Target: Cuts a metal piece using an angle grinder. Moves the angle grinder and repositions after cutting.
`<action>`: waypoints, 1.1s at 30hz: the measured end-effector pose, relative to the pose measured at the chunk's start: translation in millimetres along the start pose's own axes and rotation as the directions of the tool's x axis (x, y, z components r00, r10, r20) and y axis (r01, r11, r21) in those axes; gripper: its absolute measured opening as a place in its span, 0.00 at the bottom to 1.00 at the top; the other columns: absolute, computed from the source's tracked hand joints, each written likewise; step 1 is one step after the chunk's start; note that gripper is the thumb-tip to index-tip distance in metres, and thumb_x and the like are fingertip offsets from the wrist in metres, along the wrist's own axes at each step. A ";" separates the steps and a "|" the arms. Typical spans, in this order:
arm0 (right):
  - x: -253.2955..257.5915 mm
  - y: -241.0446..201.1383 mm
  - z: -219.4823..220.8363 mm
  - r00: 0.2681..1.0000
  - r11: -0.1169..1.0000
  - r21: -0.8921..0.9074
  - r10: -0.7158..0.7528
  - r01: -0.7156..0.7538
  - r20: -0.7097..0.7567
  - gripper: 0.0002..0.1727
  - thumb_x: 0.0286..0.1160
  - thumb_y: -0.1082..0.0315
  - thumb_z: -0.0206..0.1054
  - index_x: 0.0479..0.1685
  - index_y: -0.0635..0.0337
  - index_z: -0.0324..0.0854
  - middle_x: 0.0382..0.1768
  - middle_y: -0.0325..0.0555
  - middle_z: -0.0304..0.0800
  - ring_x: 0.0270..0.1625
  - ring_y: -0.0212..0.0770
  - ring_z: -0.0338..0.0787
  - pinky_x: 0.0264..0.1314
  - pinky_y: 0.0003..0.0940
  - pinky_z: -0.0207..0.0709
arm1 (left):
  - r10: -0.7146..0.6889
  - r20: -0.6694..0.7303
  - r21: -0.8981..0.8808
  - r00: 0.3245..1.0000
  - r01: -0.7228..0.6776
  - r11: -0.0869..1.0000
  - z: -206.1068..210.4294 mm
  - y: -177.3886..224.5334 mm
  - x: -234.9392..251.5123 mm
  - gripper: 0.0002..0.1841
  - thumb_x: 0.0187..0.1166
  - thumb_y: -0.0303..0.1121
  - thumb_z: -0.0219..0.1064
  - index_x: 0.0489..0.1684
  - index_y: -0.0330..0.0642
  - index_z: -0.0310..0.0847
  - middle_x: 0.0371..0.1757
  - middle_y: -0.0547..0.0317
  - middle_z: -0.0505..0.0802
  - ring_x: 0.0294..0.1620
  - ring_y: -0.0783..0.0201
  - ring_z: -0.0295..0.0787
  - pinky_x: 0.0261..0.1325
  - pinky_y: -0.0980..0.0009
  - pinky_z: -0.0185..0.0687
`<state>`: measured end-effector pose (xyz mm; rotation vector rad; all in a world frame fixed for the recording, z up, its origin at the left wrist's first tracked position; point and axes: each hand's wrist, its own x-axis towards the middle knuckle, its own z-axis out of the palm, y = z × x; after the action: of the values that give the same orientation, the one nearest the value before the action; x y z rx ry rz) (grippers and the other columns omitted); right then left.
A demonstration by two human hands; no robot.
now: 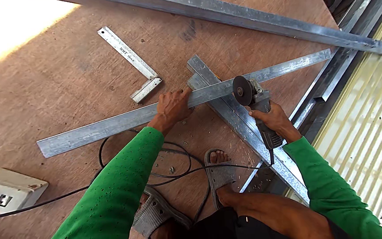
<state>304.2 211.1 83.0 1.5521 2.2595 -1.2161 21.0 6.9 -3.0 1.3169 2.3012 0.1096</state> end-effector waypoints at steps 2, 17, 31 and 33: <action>-0.2 0.5 0.1 1.000 1.000 0.008 -0.004 0.004 0.003 0.34 0.57 0.40 0.81 0.60 0.49 0.82 0.32 0.47 0.91 0.25 0.42 0.89 0.23 0.42 0.81 | -0.001 0.001 0.003 1.000 0.001 1.000 0.6 0.0 0.4 0.30 0.67 0.53 0.77 0.64 0.48 0.77 0.47 0.41 0.91 0.43 0.34 0.90 0.38 0.35 0.78; 0.4 -9.9 2.3 1.000 1.000 0.002 0.003 -0.003 -0.003 0.32 0.60 0.42 0.79 0.60 0.50 0.81 0.32 0.48 0.91 0.25 0.44 0.89 0.23 0.44 0.82 | 0.004 -0.024 -0.005 1.000 -0.004 1.000 2.7 -1.0 0.1 0.29 0.67 0.52 0.77 0.62 0.46 0.78 0.45 0.39 0.91 0.42 0.34 0.90 0.38 0.36 0.78; 22.7 -15.0 5.3 0.999 0.999 -0.034 -0.023 0.022 -0.025 0.33 0.57 0.46 0.82 0.58 0.58 0.82 0.38 0.49 0.92 0.36 0.45 0.94 0.44 0.52 0.88 | -0.004 -0.012 -0.002 1.000 0.004 1.000 3.7 -1.2 0.9 0.29 0.68 0.52 0.76 0.63 0.46 0.77 0.45 0.39 0.90 0.43 0.33 0.89 0.38 0.35 0.77; 24.1 -13.7 5.6 1.000 0.999 -0.029 -0.021 0.020 -0.022 0.33 0.57 0.46 0.82 0.58 0.57 0.82 0.38 0.49 0.92 0.36 0.45 0.93 0.43 0.52 0.88 | 0.003 -0.025 0.006 1.000 -0.002 1.000 5.0 -1.4 0.6 0.29 0.67 0.53 0.76 0.62 0.45 0.77 0.45 0.39 0.90 0.41 0.33 0.89 0.37 0.36 0.77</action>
<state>280.0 222.7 74.0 1.5440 2.3017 -1.1713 21.9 5.8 -8.0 1.3285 2.3223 0.1212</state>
